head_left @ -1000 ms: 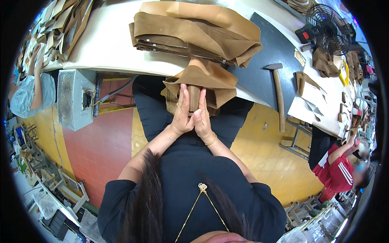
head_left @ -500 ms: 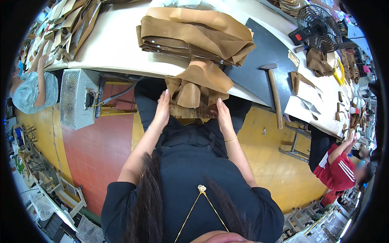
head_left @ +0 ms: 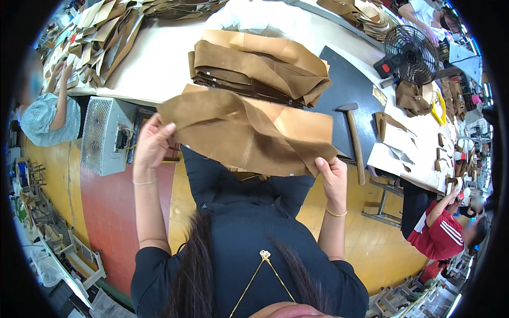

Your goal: The person repeatedly hammers brown fabric pieces on a curved wooden form to shape them, then removes and inspects the pieces. She also handles white paper or fabric strips, folding and inspecting them. The process is repeated multiple times throughout the clip.

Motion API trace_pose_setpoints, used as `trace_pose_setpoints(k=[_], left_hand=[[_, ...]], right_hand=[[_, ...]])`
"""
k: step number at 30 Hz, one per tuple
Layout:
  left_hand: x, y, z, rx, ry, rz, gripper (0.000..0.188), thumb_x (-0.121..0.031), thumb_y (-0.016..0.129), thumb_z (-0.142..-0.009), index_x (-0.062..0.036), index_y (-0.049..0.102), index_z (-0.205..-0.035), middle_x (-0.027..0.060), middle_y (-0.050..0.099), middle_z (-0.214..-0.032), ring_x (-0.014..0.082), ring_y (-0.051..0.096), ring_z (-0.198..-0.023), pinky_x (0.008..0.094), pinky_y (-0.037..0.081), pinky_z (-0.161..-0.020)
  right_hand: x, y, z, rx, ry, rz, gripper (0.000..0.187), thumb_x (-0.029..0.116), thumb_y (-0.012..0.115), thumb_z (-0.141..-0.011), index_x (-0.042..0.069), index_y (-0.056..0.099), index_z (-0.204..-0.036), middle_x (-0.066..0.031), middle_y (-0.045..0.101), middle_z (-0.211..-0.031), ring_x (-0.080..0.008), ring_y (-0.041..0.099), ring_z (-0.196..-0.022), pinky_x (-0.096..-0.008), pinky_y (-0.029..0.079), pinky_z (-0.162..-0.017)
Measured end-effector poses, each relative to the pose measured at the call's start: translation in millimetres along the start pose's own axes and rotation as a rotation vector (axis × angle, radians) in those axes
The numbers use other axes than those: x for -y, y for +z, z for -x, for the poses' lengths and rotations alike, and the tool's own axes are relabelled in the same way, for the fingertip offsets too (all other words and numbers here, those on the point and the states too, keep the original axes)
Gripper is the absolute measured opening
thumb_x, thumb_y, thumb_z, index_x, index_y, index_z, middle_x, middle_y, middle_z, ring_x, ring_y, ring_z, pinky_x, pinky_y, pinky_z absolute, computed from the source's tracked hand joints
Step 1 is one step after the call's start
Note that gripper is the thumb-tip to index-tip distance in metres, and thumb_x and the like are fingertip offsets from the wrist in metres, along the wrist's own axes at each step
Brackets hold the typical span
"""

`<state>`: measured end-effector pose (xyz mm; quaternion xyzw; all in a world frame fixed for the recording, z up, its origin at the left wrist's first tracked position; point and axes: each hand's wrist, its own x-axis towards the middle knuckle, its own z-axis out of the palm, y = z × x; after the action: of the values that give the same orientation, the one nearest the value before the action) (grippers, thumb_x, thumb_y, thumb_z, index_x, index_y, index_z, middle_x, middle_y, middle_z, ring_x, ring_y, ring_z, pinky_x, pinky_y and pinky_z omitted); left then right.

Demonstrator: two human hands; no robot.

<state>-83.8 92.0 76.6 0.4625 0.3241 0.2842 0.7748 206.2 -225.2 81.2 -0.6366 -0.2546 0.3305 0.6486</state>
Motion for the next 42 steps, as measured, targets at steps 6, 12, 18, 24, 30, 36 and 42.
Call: trace_pose_setpoints(k=[6, 12, 18, 24, 30, 36, 42], left_hand=[[-87, 28, -68, 0.073, 0.243, -0.094, 0.042, -0.009, 0.070, -0.092, 0.0026, 0.052, -0.128, 0.0144, 0.067, -0.118, 0.0193, 0.068, -0.104, 0.0340, 0.057, -0.090], [-60, 29, -172, -0.079, 0.009, -0.507, 0.034, -0.016, 0.075, -0.088, -0.0063, 0.057, -0.115, 0.0009, 0.063, -0.081, 0.0072, 0.058, -0.065, 0.0202, 0.047, -0.055], [-34, 55, -193, -0.265, 0.375, -0.891, 0.059, -0.021, 0.075, -0.086, 0.0017, 0.049, -0.135, 0.0069, 0.063, -0.091, 0.0117, 0.062, -0.074, 0.0248, 0.051, -0.062], [5, 60, -204, -0.383, 0.561, -1.445, 0.051, -0.019, 0.065, -0.090, -0.0096, 0.052, -0.138, 0.0253, 0.055, -0.125, 0.0401, 0.057, -0.113, 0.0454, 0.045, -0.102], [-2, 46, -232, -0.231, 0.413, -1.296, 0.043, -0.020, 0.062, -0.091, -0.0089, 0.059, -0.133, 0.0254, 0.057, -0.125, 0.0386, 0.055, -0.120, 0.0444, 0.043, -0.106], [-38, 72, -238, -0.281, 0.594, -1.249, 0.046, -0.033, 0.071, -0.089, -0.0071, 0.065, -0.127, 0.0215, 0.059, -0.128, 0.0364, 0.053, -0.124, 0.0441, 0.042, -0.105], [-59, 125, -279, -0.118, 0.985, -1.703, 0.058, -0.019, 0.078, -0.080, -0.0159, 0.059, -0.134, 0.0188, 0.049, -0.145, 0.0360, 0.048, -0.132, 0.0470, 0.037, -0.113]], right_hand=[[47, 15, -73, -0.156, -0.238, -0.195, 0.029, 0.017, 0.065, -0.099, -0.003, 0.066, -0.119, 0.0016, 0.067, -0.099, -0.0050, 0.056, -0.089, -0.0227, 0.045, -0.080], [16, 4, -168, -0.123, -0.061, -0.028, 0.032, 0.022, 0.069, -0.096, -0.002, 0.061, -0.115, -0.0037, 0.071, -0.090, -0.0061, 0.061, -0.072, -0.0217, 0.048, -0.063], [24, 8, -175, -0.297, -0.066, 0.294, 0.035, 0.024, 0.070, -0.092, -0.002, 0.056, -0.110, -0.0053, 0.065, -0.066, -0.0087, 0.059, -0.057, -0.0265, 0.046, -0.052], [7, 15, -189, -0.419, -0.078, 0.625, 0.037, 0.028, 0.067, -0.093, 0.002, 0.054, -0.116, -0.0042, 0.059, -0.064, -0.0146, 0.057, -0.061, -0.0334, 0.047, -0.060], [7, 3, -186, -0.337, 0.015, 0.507, 0.059, 0.038, 0.068, -0.094, 0.005, 0.044, -0.135, -0.0009, 0.053, -0.072, -0.0114, 0.051, -0.067, -0.0285, 0.046, -0.065], [-2, -11, -160, -0.377, -0.146, 0.328, 0.076, 0.051, 0.069, -0.091, 0.004, 0.041, -0.143, -0.0002, 0.051, -0.083, -0.0090, 0.049, -0.070, -0.0257, 0.046, -0.065], [-21, -25, -119, -0.403, -0.101, 0.292, 0.055, 0.040, 0.070, -0.094, 0.005, 0.053, -0.133, -0.0002, 0.053, -0.088, -0.0080, 0.047, -0.072, -0.0239, 0.044, -0.068]])
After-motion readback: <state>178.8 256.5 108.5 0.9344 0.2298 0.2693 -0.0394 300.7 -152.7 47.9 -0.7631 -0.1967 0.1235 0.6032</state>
